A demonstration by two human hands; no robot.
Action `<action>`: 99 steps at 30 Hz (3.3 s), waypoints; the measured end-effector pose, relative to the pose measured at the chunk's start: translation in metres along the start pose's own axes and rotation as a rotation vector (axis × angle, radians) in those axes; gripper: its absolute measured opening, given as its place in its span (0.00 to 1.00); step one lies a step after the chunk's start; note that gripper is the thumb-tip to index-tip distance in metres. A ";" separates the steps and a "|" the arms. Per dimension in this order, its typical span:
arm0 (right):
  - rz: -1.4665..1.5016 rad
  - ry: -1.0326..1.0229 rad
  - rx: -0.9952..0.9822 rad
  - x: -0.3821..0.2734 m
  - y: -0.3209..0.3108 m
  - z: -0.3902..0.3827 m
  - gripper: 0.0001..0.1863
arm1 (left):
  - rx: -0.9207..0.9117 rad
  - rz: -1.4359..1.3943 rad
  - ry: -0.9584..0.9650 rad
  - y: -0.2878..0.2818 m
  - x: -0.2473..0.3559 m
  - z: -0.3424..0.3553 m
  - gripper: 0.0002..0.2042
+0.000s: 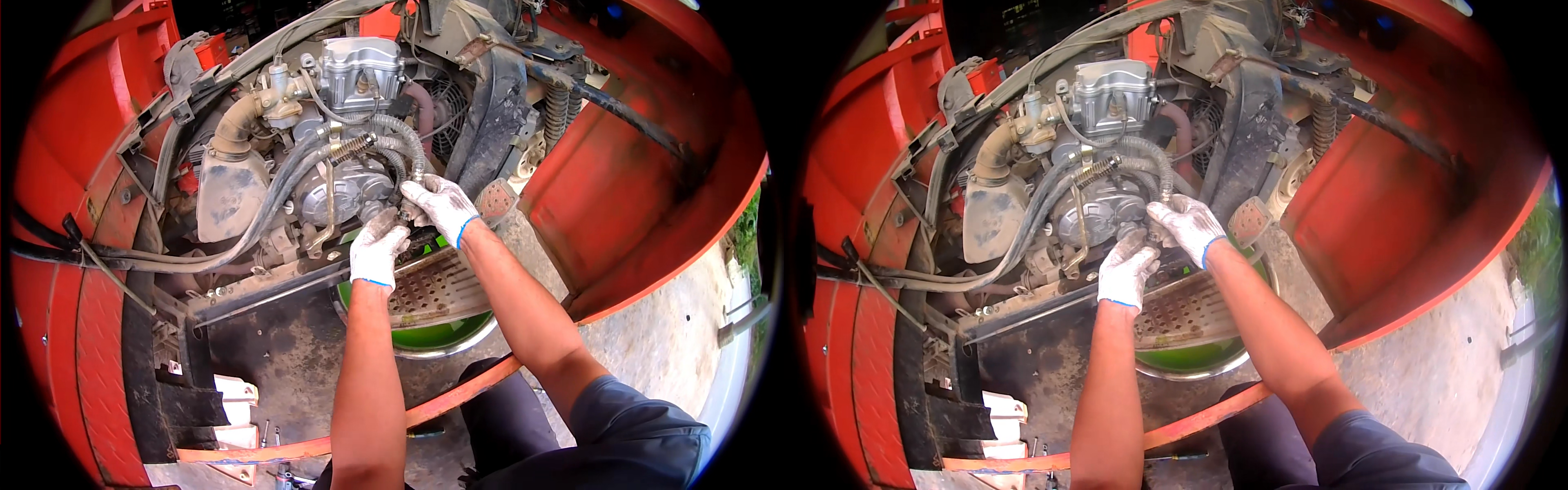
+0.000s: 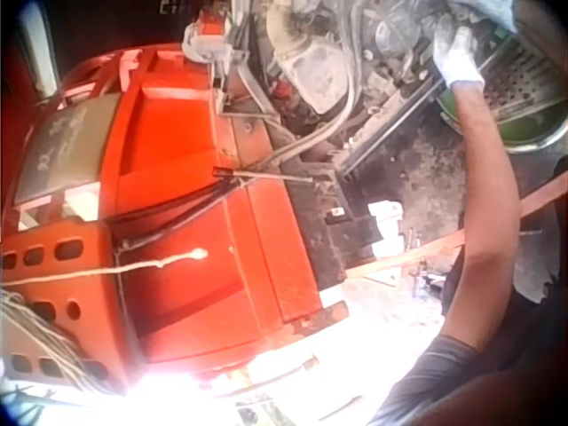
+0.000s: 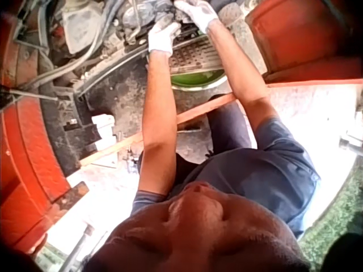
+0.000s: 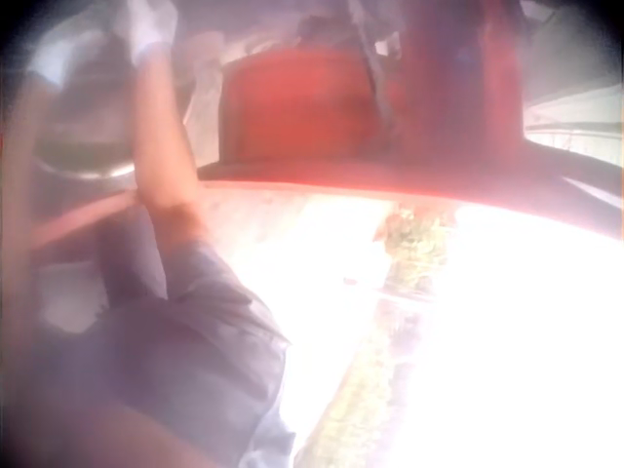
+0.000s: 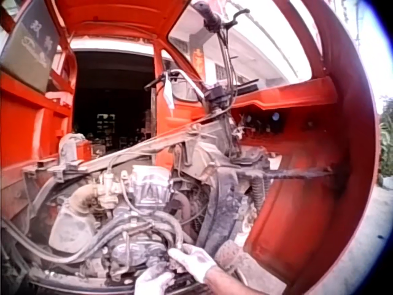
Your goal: The person drains green liquid from an engine into a basin and uses a screwdriver to work on the internal components of a red three-wheeled vehicle.
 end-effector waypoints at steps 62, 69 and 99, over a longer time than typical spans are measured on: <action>-1.260 -1.377 -0.001 -0.120 0.056 -0.040 0.12 | 0.104 -0.268 0.260 0.001 0.053 -0.018 0.23; -1.196 -1.296 0.055 -0.126 0.068 -0.037 0.13 | 0.099 -0.142 0.411 -0.005 0.071 -0.016 0.18; -1.008 -1.100 0.194 -0.116 0.085 -0.031 0.12 | 0.127 -0.152 0.477 -0.009 0.098 -0.020 0.12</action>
Point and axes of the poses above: each hand's wrist, its own z-axis towards the middle knuckle, its own y-axis out of the palm, x = y × z, the point moved 7 cm from there along z, towards the middle knuckle, and after that the axes turned 13 degrees about -z, right-handed, at the moved point
